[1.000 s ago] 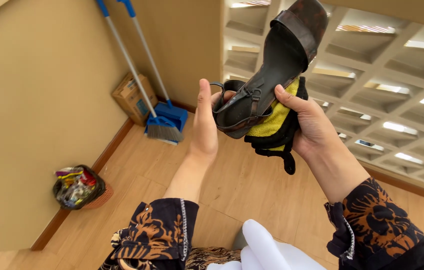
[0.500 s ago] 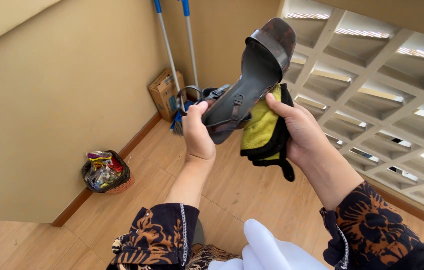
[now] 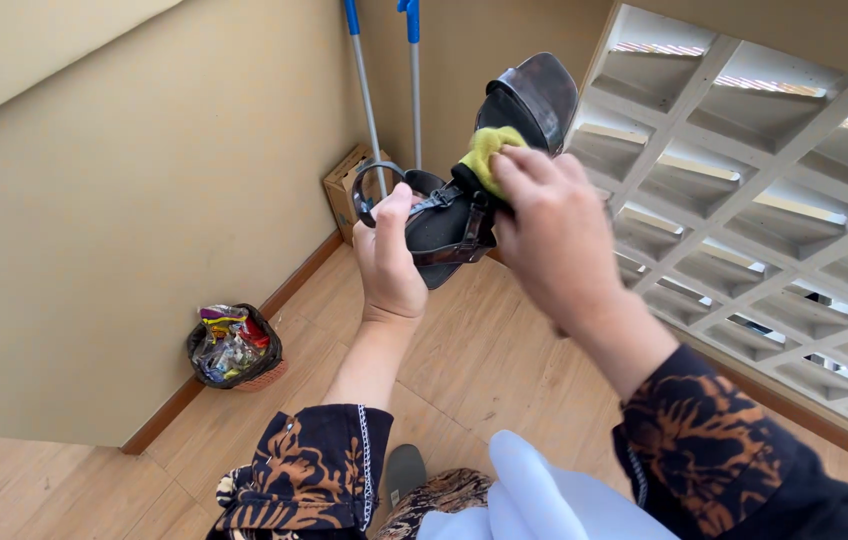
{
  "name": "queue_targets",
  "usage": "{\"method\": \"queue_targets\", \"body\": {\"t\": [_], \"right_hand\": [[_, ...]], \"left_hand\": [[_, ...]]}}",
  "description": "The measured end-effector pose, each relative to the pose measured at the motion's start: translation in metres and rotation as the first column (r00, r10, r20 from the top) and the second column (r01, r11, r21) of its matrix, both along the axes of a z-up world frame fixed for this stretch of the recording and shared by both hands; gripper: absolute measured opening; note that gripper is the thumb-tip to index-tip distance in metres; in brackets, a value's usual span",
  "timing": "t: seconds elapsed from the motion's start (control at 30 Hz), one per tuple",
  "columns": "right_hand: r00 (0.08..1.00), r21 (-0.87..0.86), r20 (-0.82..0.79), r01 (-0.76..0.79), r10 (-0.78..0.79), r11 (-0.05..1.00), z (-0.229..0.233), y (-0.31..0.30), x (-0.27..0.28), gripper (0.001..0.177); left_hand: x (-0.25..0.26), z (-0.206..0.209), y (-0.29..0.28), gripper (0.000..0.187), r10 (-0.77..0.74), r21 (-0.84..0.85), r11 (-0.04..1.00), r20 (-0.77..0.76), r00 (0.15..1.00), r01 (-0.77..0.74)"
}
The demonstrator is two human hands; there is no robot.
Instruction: Clean several pairs of high-heeled shoes using a cloth.
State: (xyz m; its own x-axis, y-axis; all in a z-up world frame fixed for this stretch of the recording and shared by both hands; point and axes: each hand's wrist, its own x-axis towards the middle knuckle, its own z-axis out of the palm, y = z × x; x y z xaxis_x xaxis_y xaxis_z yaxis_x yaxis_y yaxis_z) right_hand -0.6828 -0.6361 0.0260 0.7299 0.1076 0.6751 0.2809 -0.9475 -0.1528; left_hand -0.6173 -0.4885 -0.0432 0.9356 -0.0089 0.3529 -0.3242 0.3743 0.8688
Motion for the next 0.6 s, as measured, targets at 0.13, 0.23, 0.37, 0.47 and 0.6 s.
{"method": "queue_targets", "body": {"t": [0.13,0.23,0.37,0.47,0.6], "right_hand": [[0.996,0.182,-0.072,-0.028,0.042,0.983,0.003,0.027,0.0,0.043],[0.986,0.179,-0.048,-0.148,0.159,0.973,0.006,0.036,-0.005,0.046],[0.909,0.258,-0.197,-0.313,0.367,0.914,0.018,0.035,-0.009,0.048],[0.905,0.133,-0.156,-0.377,0.395,0.916,0.015,0.028,-0.011,0.049],[0.975,-0.06,-0.05,-0.22,0.217,0.974,0.009,0.024,-0.004,0.055]], "left_hand": [[0.013,-0.011,0.007,0.057,0.03,-0.017,0.999,-0.04,0.999,-0.031],[0.023,-0.016,0.011,0.062,0.067,-0.081,0.994,-0.108,0.992,-0.076],[0.026,-0.01,0.022,0.061,-0.097,-0.266,0.963,-0.177,0.979,0.047],[0.028,-0.01,0.027,0.059,-0.08,-0.182,0.982,-0.14,0.987,0.054],[0.031,0.002,0.035,0.042,-0.221,-0.184,0.964,-0.136,0.966,0.195]]}}
